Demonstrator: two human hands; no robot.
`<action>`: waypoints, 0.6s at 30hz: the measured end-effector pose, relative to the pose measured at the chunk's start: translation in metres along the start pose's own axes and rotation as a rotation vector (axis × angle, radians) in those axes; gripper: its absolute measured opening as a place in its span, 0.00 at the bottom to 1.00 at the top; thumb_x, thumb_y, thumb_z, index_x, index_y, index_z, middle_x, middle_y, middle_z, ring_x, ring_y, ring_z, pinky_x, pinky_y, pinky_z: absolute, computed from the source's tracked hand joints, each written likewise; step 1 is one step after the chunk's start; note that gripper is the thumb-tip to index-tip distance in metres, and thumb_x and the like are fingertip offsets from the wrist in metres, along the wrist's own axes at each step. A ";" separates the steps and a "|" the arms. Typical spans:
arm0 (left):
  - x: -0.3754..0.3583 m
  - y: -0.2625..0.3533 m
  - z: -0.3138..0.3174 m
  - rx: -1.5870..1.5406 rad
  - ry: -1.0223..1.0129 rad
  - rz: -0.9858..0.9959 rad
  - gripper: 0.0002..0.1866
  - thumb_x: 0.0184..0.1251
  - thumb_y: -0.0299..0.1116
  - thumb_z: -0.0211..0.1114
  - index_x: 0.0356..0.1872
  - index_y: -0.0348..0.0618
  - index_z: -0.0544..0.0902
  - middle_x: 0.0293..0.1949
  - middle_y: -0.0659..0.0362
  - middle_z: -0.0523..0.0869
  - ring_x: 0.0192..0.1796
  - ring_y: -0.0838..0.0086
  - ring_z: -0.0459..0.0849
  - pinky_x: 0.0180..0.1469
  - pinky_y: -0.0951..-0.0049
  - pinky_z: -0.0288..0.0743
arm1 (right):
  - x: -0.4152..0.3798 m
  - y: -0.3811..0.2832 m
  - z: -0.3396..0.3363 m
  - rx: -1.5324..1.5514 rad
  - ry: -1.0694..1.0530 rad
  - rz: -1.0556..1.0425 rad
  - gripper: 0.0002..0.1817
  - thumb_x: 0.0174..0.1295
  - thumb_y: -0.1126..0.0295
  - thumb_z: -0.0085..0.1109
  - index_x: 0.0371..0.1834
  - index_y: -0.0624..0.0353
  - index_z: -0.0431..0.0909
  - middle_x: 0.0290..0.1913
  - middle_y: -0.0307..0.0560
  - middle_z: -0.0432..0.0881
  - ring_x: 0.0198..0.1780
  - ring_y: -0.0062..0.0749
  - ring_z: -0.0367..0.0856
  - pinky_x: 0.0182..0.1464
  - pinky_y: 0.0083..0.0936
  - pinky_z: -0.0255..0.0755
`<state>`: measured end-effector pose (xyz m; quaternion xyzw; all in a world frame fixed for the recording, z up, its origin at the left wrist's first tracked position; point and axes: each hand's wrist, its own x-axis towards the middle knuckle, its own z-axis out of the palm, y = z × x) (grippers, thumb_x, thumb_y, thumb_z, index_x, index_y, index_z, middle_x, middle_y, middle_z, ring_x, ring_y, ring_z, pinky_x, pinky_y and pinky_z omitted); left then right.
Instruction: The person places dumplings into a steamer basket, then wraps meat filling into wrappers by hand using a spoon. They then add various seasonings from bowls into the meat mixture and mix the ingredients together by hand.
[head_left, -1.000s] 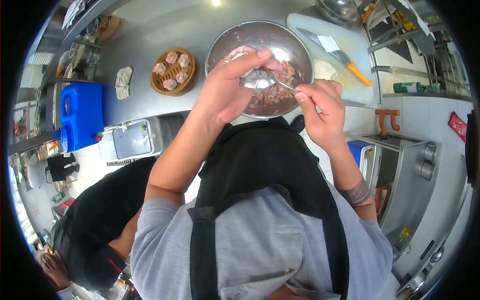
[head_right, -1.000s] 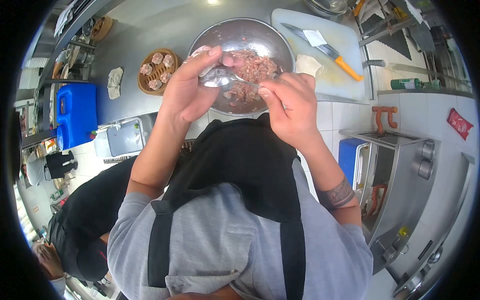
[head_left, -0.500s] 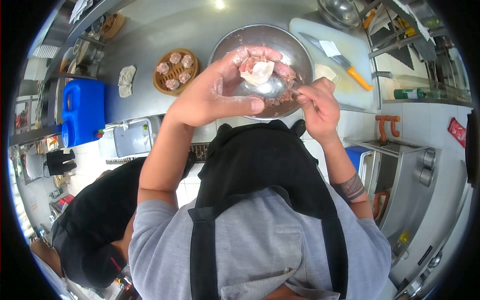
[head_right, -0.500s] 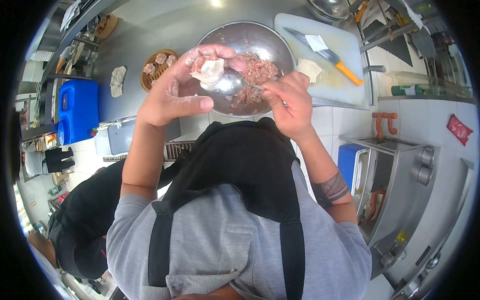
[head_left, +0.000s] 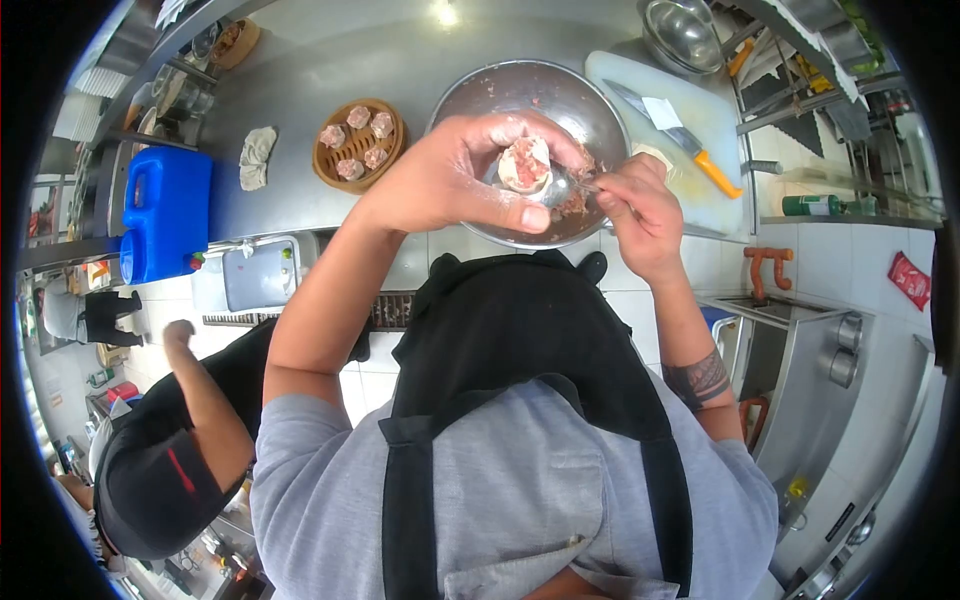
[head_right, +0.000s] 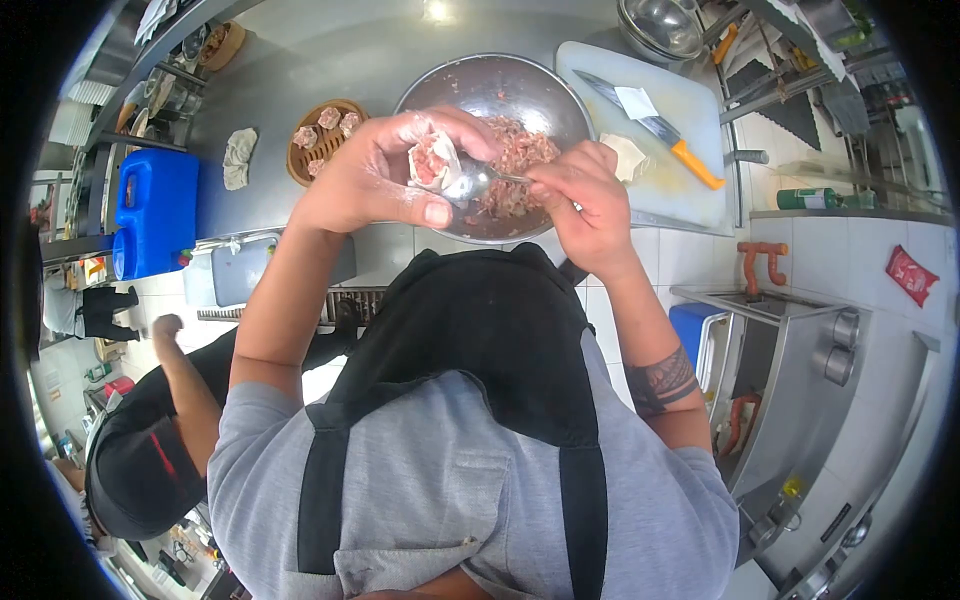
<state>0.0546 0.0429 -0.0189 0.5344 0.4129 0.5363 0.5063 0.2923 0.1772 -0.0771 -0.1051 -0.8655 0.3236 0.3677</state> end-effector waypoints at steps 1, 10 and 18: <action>0.002 -0.003 0.002 -0.013 -0.019 0.029 0.25 0.49 0.31 0.86 0.51 0.41 0.88 0.56 0.55 0.88 0.64 0.66 0.84 0.68 0.62 0.75 | 0.001 0.000 0.000 -0.007 -0.002 -0.005 0.06 0.65 0.69 0.70 0.42 0.57 0.89 0.32 0.38 0.83 0.38 0.34 0.76 0.54 0.31 0.64; 0.002 -0.006 0.023 -0.053 0.186 0.001 0.14 0.56 0.30 0.83 0.40 0.41 0.86 0.51 0.52 0.90 0.59 0.65 0.85 0.65 0.61 0.75 | 0.001 -0.001 -0.002 -0.004 -0.008 0.028 0.07 0.64 0.70 0.71 0.43 0.57 0.89 0.32 0.38 0.83 0.38 0.34 0.76 0.54 0.31 0.64; 0.002 -0.009 0.032 -0.099 0.316 0.041 0.08 0.63 0.24 0.80 0.37 0.38 0.86 0.45 0.57 0.91 0.48 0.77 0.87 0.53 0.74 0.81 | 0.006 -0.004 -0.001 -0.037 -0.031 0.016 0.06 0.63 0.72 0.71 0.42 0.57 0.89 0.32 0.38 0.82 0.38 0.34 0.75 0.53 0.31 0.64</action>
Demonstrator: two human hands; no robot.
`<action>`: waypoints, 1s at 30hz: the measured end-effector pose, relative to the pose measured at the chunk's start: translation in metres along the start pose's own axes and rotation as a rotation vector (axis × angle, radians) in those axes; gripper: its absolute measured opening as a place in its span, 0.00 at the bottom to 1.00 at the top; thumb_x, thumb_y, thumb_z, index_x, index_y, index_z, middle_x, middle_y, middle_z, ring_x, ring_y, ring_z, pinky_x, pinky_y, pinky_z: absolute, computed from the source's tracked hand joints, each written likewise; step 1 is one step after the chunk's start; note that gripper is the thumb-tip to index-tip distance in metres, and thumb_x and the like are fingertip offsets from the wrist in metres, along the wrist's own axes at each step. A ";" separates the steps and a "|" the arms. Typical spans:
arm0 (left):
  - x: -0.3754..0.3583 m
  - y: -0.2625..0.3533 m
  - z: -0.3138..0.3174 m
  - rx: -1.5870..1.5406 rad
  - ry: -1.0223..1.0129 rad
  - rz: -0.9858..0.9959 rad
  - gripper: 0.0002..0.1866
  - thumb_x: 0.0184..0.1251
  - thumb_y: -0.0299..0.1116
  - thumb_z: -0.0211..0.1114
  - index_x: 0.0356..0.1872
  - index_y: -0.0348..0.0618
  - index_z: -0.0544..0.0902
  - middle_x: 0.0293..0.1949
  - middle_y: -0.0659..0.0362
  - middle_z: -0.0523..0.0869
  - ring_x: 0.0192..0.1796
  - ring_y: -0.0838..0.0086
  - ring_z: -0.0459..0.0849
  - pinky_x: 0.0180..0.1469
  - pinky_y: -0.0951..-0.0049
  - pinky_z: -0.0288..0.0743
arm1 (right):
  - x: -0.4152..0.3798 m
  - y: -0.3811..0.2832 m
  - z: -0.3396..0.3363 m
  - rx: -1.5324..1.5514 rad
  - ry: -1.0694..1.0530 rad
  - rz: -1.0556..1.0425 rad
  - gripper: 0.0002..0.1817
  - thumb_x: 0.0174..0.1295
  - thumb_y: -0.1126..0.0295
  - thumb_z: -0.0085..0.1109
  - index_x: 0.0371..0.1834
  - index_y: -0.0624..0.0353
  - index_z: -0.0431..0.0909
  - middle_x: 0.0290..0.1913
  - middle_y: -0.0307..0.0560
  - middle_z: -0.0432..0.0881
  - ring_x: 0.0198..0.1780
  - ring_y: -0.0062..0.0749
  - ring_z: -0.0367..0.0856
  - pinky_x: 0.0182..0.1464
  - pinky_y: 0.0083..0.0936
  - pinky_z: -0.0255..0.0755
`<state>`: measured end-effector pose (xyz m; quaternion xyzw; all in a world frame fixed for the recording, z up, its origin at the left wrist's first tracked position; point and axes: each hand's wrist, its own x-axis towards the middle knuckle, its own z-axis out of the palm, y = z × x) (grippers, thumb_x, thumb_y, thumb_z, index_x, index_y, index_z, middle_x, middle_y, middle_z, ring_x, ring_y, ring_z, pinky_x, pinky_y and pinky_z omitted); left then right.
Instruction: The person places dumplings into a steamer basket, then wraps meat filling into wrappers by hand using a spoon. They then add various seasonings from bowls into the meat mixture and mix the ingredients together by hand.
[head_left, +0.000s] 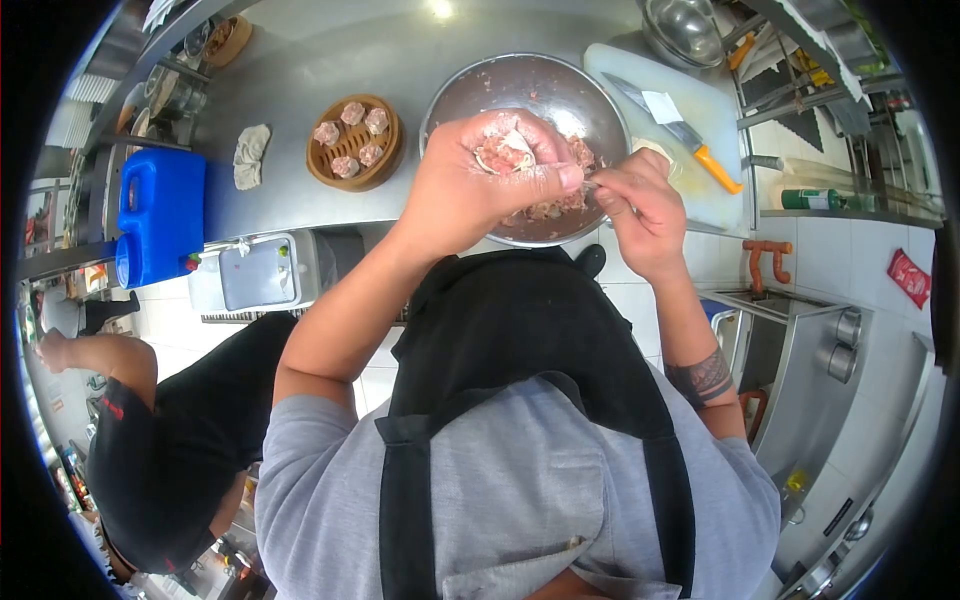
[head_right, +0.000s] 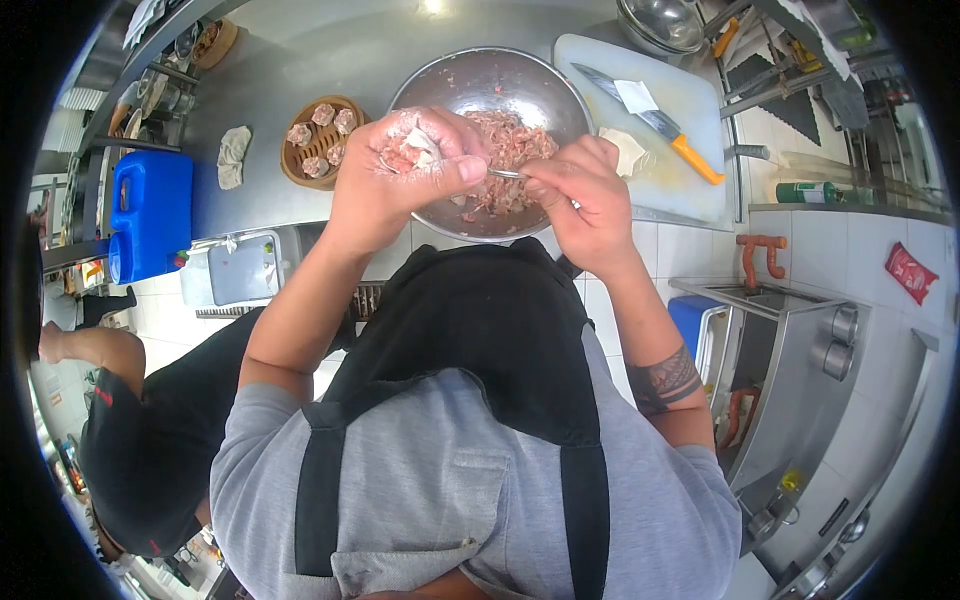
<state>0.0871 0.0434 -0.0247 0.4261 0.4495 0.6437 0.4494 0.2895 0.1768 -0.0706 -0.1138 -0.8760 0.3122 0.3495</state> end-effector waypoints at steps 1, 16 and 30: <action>-0.001 0.001 0.001 -0.014 0.045 -0.028 0.08 0.63 0.24 0.79 0.36 0.38 0.86 0.44 0.57 0.91 0.47 0.77 0.87 0.53 0.73 0.82 | 0.000 0.000 0.001 0.010 0.007 0.004 0.06 0.62 0.72 0.71 0.41 0.58 0.89 0.32 0.38 0.82 0.37 0.35 0.75 0.53 0.31 0.64; -0.030 0.043 -0.022 0.788 0.034 0.146 0.23 0.61 0.31 0.81 0.57 0.43 0.87 0.49 0.59 0.86 0.44 0.75 0.84 0.50 0.72 0.78 | 0.000 0.009 0.009 -0.016 -0.039 0.029 0.06 0.61 0.74 0.71 0.42 0.58 0.89 0.32 0.40 0.82 0.38 0.35 0.76 0.55 0.32 0.64; -0.037 0.026 -0.160 1.269 0.463 -0.268 0.19 0.63 0.38 0.78 0.53 0.41 0.89 0.37 0.58 0.89 0.39 0.74 0.87 0.47 0.72 0.81 | -0.026 0.019 0.023 -0.055 -0.092 0.106 0.06 0.63 0.75 0.69 0.42 0.58 0.88 0.32 0.41 0.81 0.38 0.37 0.77 0.54 0.33 0.64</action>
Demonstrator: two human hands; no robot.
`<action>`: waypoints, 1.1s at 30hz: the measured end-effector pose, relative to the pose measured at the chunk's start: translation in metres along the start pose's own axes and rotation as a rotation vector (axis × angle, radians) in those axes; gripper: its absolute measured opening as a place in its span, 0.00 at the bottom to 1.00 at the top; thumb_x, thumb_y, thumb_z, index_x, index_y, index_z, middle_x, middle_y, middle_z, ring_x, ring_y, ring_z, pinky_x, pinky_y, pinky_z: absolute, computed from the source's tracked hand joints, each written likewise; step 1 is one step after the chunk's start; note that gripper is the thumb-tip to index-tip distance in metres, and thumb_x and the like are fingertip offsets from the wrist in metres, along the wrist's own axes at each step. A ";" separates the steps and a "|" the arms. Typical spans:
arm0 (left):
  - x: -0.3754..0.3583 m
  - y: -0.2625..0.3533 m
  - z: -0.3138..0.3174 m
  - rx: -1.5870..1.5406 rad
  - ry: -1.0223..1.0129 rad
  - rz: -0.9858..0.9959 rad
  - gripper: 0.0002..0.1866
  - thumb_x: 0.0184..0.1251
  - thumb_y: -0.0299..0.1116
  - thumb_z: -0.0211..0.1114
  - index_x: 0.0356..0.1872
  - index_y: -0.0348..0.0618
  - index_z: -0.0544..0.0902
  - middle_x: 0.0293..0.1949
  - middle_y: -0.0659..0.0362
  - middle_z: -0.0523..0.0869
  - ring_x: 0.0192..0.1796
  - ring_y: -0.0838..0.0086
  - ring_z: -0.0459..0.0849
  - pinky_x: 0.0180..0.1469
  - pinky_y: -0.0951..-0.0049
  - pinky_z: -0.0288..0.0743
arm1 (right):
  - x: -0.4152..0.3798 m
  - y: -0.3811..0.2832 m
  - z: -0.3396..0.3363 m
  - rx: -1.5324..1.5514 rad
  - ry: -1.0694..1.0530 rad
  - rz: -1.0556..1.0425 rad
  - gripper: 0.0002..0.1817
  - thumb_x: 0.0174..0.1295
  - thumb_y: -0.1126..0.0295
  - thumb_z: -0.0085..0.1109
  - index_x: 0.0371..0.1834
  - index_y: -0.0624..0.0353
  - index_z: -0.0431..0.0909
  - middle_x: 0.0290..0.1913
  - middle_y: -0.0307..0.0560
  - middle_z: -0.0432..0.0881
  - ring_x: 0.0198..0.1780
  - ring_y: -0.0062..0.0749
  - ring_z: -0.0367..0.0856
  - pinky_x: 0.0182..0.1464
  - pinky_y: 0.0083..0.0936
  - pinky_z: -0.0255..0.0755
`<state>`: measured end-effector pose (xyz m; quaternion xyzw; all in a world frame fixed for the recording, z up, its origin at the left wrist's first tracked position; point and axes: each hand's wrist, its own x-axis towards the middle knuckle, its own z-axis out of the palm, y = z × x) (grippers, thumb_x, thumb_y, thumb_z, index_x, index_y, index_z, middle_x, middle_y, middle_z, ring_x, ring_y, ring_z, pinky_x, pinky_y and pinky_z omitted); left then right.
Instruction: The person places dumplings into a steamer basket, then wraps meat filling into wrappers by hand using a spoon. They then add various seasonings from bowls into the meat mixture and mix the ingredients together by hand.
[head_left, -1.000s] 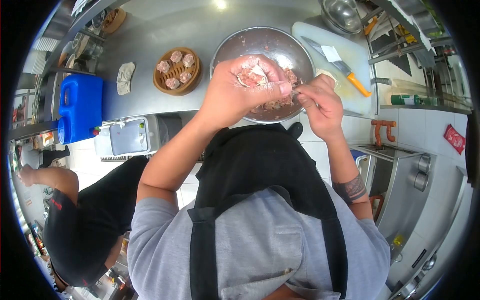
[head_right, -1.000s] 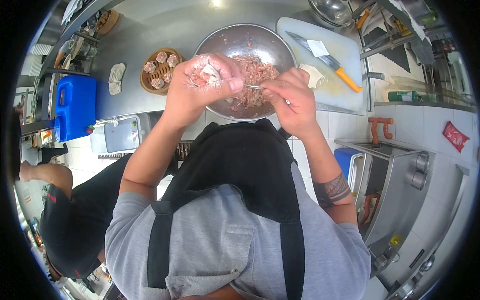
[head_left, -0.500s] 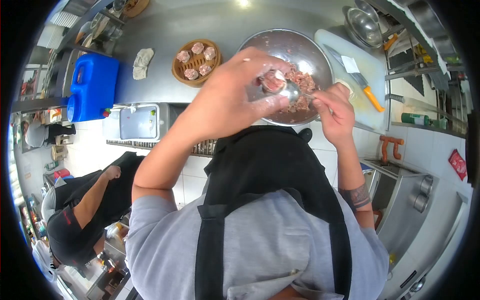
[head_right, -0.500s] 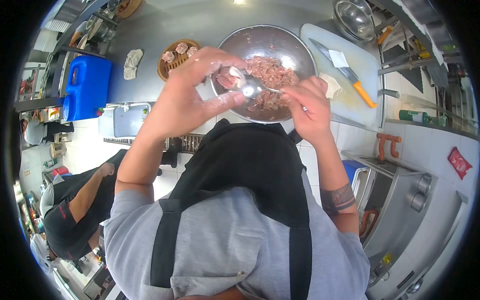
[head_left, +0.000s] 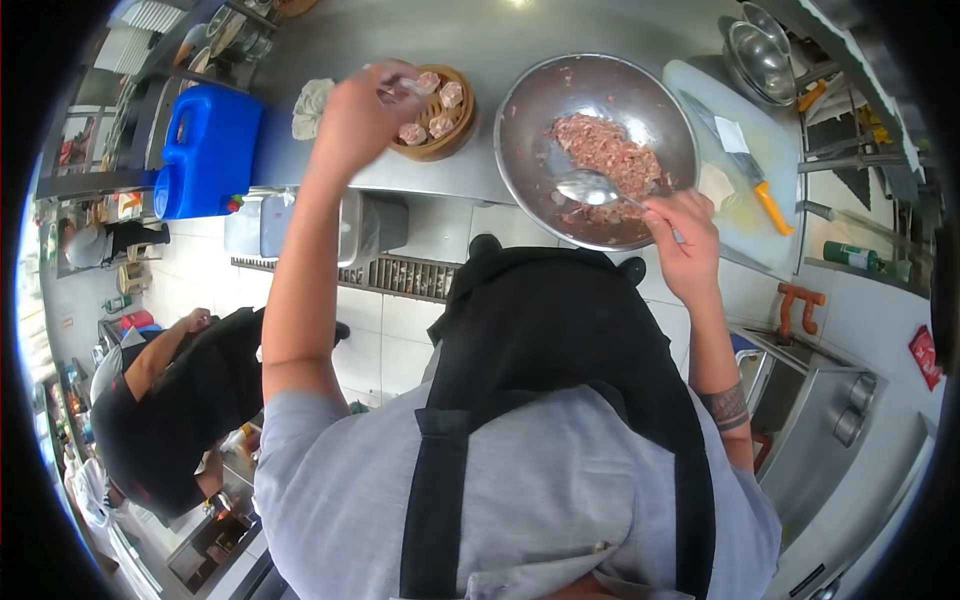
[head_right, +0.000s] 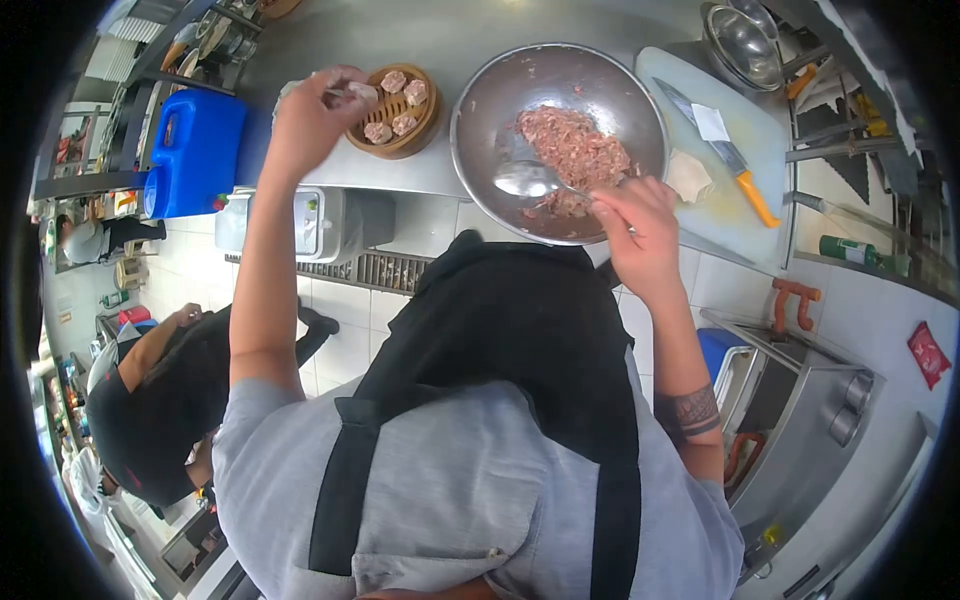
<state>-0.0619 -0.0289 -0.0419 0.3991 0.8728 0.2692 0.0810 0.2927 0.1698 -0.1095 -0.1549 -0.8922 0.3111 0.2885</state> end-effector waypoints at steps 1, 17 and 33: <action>0.014 -0.027 0.004 0.003 -0.002 -0.007 0.19 0.63 0.38 0.78 0.53 0.41 0.89 0.37 0.58 0.89 0.39 0.74 0.87 0.47 0.72 0.81 | -0.004 0.000 -0.002 0.007 -0.011 0.047 0.05 0.64 0.75 0.68 0.42 0.60 0.88 0.31 0.42 0.80 0.38 0.37 0.77 0.54 0.33 0.65; 0.058 -0.115 0.082 0.385 -0.203 -0.378 0.23 0.50 0.40 0.78 0.47 0.38 0.88 0.46 0.45 0.92 0.53 0.52 0.91 0.54 0.57 0.85 | -0.043 -0.006 -0.007 0.040 0.003 0.278 0.06 0.68 0.75 0.66 0.45 0.63 0.87 0.31 0.42 0.80 0.38 0.35 0.76 0.51 0.31 0.68; 0.033 -0.122 0.054 0.344 -0.329 0.048 0.22 0.60 0.39 0.73 0.56 0.47 0.88 0.51 0.46 0.91 0.55 0.49 0.89 0.57 0.53 0.83 | -0.050 -0.004 -0.013 0.175 0.022 0.376 0.07 0.72 0.76 0.64 0.48 0.66 0.87 0.32 0.40 0.76 0.37 0.26 0.71 0.43 0.23 0.67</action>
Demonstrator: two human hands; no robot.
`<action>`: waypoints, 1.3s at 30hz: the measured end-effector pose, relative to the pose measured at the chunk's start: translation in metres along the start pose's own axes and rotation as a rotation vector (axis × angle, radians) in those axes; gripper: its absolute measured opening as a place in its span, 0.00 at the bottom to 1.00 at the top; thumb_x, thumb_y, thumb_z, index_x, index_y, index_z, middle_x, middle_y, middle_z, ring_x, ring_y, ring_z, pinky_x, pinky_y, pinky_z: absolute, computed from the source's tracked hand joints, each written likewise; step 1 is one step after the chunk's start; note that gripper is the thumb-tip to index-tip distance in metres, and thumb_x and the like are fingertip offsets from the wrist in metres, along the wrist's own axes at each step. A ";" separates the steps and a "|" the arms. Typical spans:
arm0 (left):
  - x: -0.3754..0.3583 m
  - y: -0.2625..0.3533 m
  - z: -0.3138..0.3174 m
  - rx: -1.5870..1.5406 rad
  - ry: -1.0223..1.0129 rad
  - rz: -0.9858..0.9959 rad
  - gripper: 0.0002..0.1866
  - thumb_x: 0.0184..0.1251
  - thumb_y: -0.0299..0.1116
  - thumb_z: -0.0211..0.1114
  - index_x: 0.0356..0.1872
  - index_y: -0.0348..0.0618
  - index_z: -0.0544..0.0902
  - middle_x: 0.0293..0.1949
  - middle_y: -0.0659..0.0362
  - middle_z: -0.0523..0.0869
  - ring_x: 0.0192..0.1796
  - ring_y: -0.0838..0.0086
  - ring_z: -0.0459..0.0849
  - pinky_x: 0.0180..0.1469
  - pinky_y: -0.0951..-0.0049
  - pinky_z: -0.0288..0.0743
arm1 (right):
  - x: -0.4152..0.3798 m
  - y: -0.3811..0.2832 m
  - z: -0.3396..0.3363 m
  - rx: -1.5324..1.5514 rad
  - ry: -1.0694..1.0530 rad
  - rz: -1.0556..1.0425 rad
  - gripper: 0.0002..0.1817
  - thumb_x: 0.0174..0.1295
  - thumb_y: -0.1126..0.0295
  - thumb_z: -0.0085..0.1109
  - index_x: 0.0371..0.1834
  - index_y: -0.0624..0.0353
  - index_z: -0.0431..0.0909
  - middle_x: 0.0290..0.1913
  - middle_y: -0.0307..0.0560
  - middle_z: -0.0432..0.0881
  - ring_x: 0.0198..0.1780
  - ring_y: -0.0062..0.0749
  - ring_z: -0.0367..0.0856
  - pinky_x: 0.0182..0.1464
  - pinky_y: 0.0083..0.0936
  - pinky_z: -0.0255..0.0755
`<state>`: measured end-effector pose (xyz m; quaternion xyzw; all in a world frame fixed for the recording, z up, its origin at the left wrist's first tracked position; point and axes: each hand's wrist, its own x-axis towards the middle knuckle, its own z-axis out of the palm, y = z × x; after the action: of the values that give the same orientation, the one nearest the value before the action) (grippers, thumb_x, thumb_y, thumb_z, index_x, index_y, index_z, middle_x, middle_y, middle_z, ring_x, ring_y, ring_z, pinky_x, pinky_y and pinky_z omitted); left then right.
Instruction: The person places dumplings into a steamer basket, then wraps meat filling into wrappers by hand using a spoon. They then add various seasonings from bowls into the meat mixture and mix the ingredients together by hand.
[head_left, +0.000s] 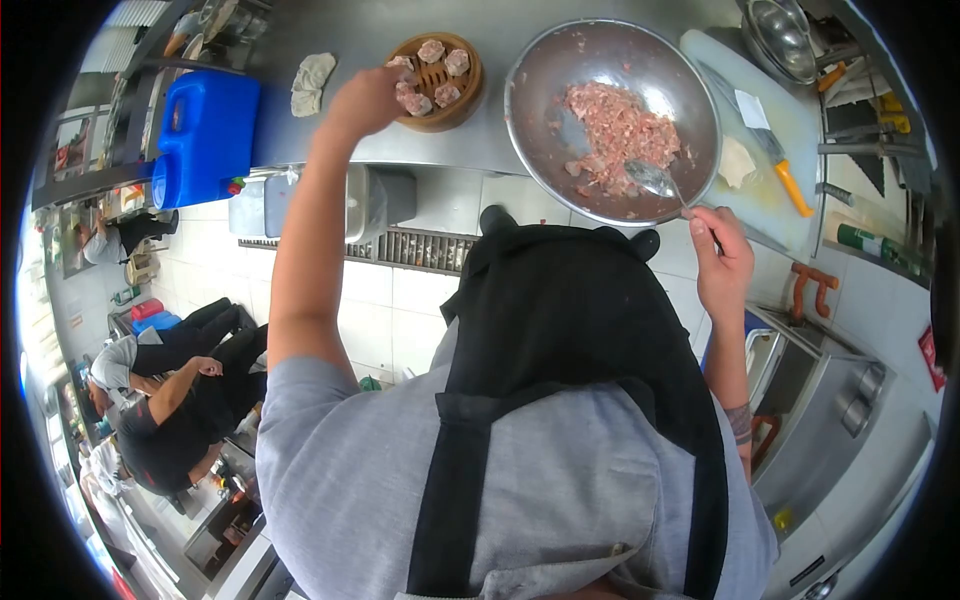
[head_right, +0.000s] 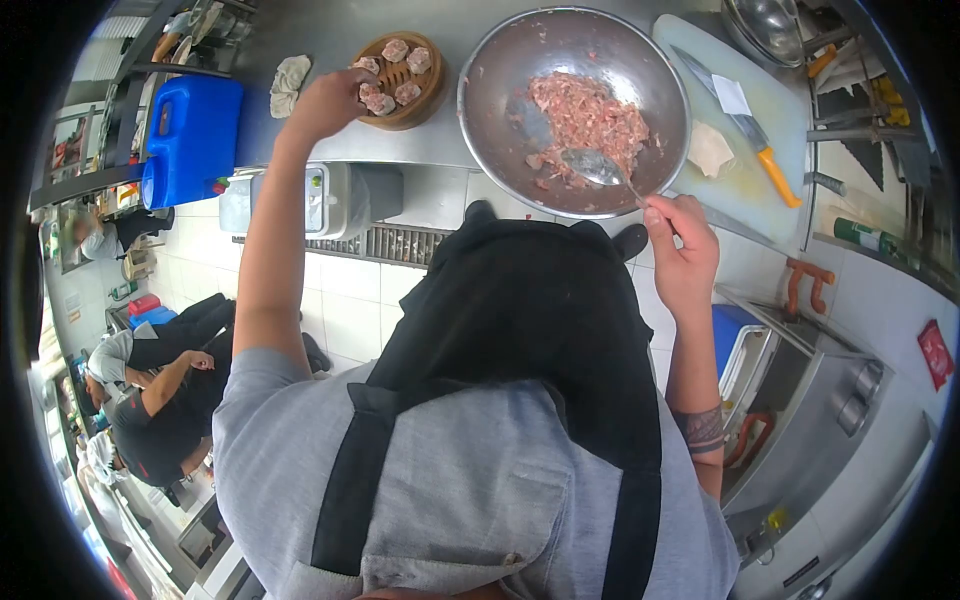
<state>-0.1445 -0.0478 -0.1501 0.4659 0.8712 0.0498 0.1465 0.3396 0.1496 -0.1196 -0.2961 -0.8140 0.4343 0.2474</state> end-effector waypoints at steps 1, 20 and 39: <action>-0.003 0.005 0.006 0.064 0.040 0.022 0.21 0.61 0.40 0.73 0.56 0.47 0.88 0.49 0.47 0.91 0.54 0.50 0.89 0.56 0.53 0.83 | -0.001 0.001 0.001 0.012 -0.015 0.002 0.07 0.72 0.76 0.64 0.49 0.66 0.87 0.33 0.40 0.77 0.37 0.26 0.72 0.43 0.23 0.68; -0.002 0.015 0.042 0.109 0.100 -0.203 0.12 0.60 0.45 0.70 0.35 0.49 0.92 0.38 0.52 0.93 0.43 0.56 0.92 0.45 0.54 0.85 | 0.001 0.013 0.008 -0.071 -0.065 0.056 0.10 0.74 0.73 0.61 0.50 0.68 0.86 0.40 0.49 0.83 0.43 0.35 0.82 0.50 0.28 0.74; -0.018 0.036 0.011 0.006 0.100 -0.288 0.20 0.62 0.51 0.71 0.42 0.45 0.90 0.40 0.47 0.92 0.46 0.51 0.91 0.51 0.53 0.84 | 0.013 0.013 0.002 -0.010 -0.106 0.064 0.11 0.77 0.71 0.61 0.54 0.66 0.86 0.42 0.38 0.82 0.43 0.22 0.76 0.50 0.19 0.70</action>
<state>-0.1034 -0.0431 -0.1484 0.3334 0.9354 0.0488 0.1072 0.3326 0.1629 -0.1300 -0.2999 -0.8181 0.4530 0.1886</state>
